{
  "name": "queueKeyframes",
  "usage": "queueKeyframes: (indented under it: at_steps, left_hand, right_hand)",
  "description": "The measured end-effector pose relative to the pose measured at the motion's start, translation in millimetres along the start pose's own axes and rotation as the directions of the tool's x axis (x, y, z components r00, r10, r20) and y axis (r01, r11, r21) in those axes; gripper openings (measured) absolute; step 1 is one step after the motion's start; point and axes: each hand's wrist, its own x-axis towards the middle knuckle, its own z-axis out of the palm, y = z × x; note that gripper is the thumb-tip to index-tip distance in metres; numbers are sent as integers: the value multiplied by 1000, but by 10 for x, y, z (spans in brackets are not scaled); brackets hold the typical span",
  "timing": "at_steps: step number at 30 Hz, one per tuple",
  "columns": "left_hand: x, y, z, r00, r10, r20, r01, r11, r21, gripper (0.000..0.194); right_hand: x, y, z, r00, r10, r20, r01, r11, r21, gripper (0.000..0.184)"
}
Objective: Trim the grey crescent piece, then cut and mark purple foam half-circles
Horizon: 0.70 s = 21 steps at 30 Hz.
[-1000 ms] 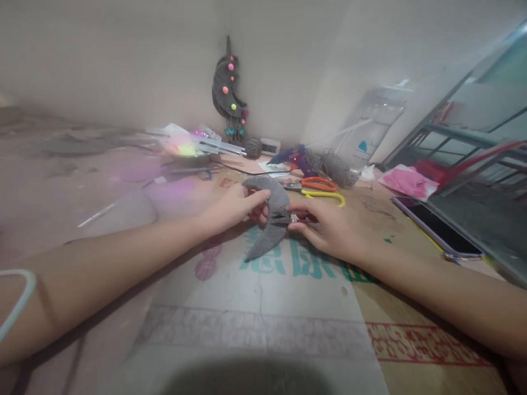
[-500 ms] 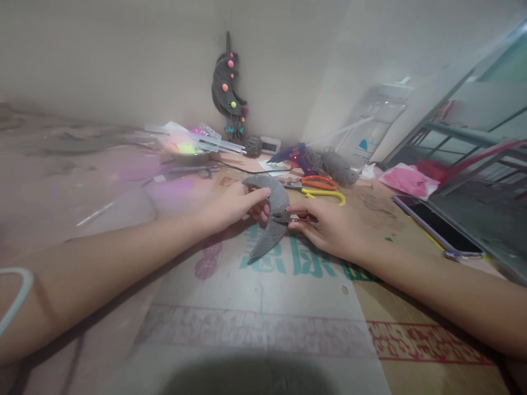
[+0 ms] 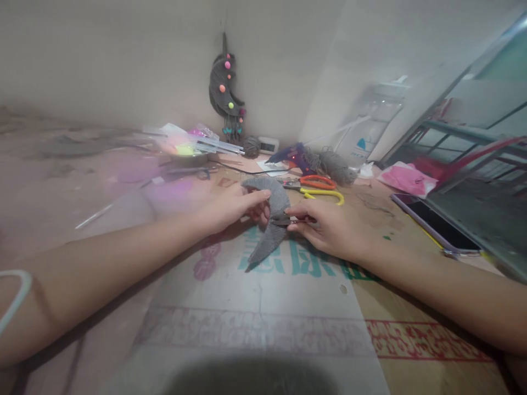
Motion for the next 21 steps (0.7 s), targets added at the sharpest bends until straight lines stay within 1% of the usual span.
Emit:
queueKeyframes:
  at_steps: [5,11,15,21]
  left_hand:
    - [2,-6,2,1000,-15,-20,15,1000,-1,34]
    - [5,-6,6,1000,23,-9,-23,999,49,33]
    - [10,-18,19,1000,25,-14,-25,999,27,31]
    - [13,-21,18,1000,19,-18,-18,1000,26,34]
  right_hand:
    - [2,6,-1,1000,3,9,-3,1000,8,16]
    - [-22,46,-15,999,9,36,-10,1000,13,20]
    - [-35,67,-28,999,-19,41,17,999,52,20]
    - [-13,31,-34,998,-19,55,16,998,59,19]
